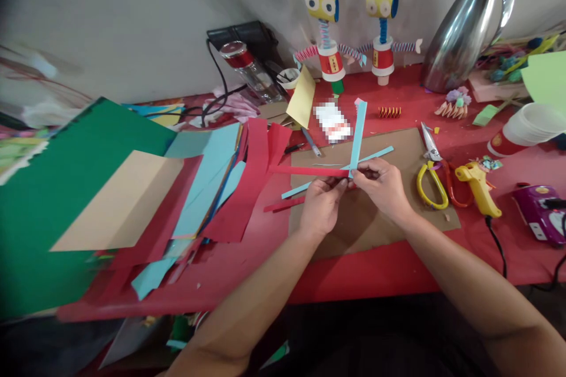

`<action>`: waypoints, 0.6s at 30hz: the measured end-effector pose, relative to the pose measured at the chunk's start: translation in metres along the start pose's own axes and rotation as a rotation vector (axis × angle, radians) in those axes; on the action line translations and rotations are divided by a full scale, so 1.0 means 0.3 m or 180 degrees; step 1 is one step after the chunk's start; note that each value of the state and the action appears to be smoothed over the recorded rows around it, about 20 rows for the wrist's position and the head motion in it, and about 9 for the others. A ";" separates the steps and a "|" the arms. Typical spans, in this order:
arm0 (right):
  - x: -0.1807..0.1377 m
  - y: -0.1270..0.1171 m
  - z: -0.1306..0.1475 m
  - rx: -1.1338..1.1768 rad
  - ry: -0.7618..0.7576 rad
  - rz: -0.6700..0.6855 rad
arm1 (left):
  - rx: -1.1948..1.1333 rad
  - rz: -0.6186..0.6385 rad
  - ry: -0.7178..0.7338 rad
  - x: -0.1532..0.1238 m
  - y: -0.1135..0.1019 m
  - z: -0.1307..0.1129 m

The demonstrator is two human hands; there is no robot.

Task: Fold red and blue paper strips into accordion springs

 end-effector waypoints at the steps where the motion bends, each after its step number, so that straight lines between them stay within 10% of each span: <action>1: 0.003 -0.002 0.001 0.0026 0.0020 0.0059 | -0.0048 -0.0014 -0.0043 0.003 -0.005 0.002; 18: 0.014 -0.015 0.008 0.0340 0.0505 0.0418 | 0.0547 0.0766 0.0081 0.017 -0.019 -0.015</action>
Point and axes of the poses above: each hand's wrist, its own x-axis towards the middle knuckle, its own y-axis out of the palm, z = x × y, the point moved 5 cm from there along x, towards the middle knuckle, and after that the axes turned 9 degrees about z, right-handed, at the moved point
